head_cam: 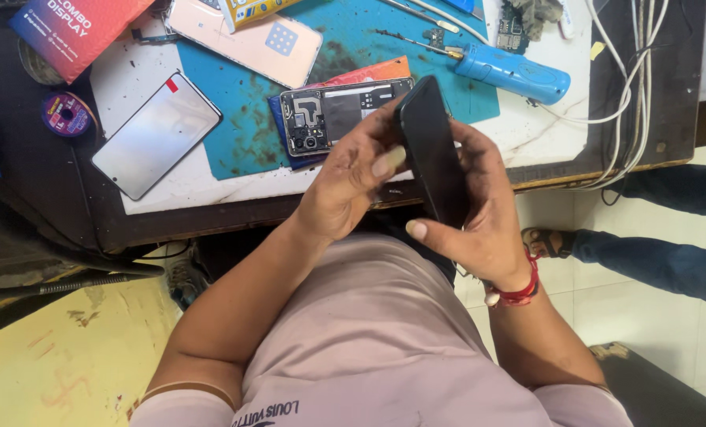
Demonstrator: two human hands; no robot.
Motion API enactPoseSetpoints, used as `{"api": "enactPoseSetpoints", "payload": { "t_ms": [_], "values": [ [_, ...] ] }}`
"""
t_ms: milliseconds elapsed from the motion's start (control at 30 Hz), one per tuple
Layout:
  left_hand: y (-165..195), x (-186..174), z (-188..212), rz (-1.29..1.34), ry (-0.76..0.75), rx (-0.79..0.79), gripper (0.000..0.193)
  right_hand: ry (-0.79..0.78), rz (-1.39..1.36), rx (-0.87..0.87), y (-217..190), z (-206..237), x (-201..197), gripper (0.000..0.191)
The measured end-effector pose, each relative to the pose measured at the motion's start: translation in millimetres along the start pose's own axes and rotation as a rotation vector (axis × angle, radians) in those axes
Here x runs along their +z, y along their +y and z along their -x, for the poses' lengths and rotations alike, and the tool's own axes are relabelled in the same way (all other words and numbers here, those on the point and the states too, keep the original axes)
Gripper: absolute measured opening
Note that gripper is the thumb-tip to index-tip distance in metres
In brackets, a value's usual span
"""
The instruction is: The person works on multiple smartphones at a cluttered workbench. They use a hot glue gun to apply adhesive to a phone back cover, then wrap rubber bands around a phone to secure it. They also use a prying tool to open a phone and handle a tube of adhesive.
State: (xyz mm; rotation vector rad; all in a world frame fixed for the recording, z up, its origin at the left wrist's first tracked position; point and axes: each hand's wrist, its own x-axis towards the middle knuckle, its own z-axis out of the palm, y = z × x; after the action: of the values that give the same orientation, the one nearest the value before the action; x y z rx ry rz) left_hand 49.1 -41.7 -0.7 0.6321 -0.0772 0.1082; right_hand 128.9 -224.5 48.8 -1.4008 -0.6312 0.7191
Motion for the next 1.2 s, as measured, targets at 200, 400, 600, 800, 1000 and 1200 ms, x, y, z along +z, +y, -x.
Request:
{"api": "enactPoseSetpoints", "payload": {
  "t_ms": [200, 400, 600, 800, 1000, 1200],
  "values": [
    [6.1, 2.6, -1.7, -0.001, -0.044, -0.091, 0.081, -0.045, -0.004, 0.034, 2.4, 3.4, 1.6, 0.099],
    [2.4, 1.3, -1.8, -0.087, -0.019, -0.013, 0.071, -0.052, -0.017, 0.036, 1.9, 4.7, 3.5, 0.098],
    [4.5, 3.7, 0.1, -0.127, -0.005, -0.027, 0.076, -0.051, 0.004, 0.059, 0.1, 6.6, 2.7, 0.100],
    [10.5, 5.6, 0.7, -0.118, -0.089, -0.015, 0.085, -0.048, 0.052, 0.007, -2.9, 6.1, 2.4, 0.099],
    [12.4, 9.5, -0.3, -0.056, -0.155, -0.055, 0.101, 0.024, 0.230, -0.081, -3.5, 5.3, 6.8, 0.095],
    [5.8, 11.5, 5.6, 0.005, -0.155, -0.052, 0.118, 0.064, 0.402, -0.123, -1.1, 5.8, 13.2, 0.086]
  ]
}}
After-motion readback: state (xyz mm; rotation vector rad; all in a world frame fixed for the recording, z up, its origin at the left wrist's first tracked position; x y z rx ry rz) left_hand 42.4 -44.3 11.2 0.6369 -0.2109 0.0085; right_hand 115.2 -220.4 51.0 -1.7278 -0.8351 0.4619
